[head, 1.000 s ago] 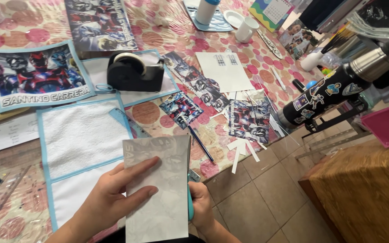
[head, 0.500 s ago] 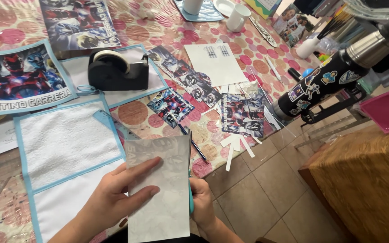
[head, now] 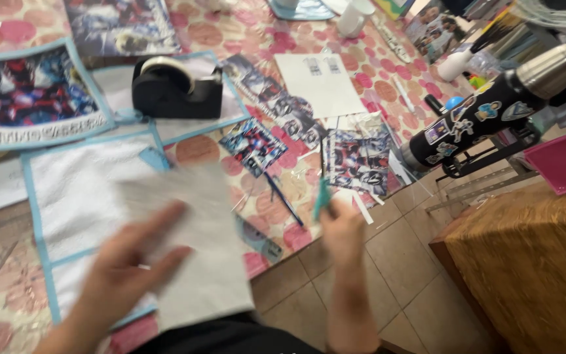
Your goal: The person measures and marks a white fabric pouch with a ruler and pencil, then cuts a printed sheet with scissors. They place the cut sheet into the pouch and secure it with tape.
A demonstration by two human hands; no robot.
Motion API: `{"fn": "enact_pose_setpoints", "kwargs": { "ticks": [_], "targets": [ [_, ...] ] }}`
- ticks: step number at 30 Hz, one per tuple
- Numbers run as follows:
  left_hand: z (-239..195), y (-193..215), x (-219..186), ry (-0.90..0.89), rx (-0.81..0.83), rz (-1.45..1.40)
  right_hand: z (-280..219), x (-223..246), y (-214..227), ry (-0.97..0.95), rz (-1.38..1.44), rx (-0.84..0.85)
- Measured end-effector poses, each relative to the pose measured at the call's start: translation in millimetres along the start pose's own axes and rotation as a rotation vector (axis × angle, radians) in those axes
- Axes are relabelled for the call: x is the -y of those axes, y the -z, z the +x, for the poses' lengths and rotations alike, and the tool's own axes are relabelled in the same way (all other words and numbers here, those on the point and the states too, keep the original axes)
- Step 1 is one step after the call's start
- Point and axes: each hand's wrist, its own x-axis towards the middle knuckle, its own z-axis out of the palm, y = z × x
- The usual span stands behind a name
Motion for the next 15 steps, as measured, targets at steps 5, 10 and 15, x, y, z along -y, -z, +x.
{"fn": "enact_pose_setpoints", "kwargs": {
  "ticks": [5,10,15],
  "targets": [
    [-39.5,45.4,-19.1,0.457,-0.635,-0.181,66.7,-71.2,6.0,0.026,-0.607,-0.07],
    [-108.8,67.9,17.2,0.468,-0.786,-0.043,69.2,-62.0,-16.5,0.172,-0.435,-0.046],
    [-155.8,81.6,41.8,0.489,-0.914,-0.021,-2.6,59.1,-63.5,0.779,-0.076,0.443]
  ]
}}
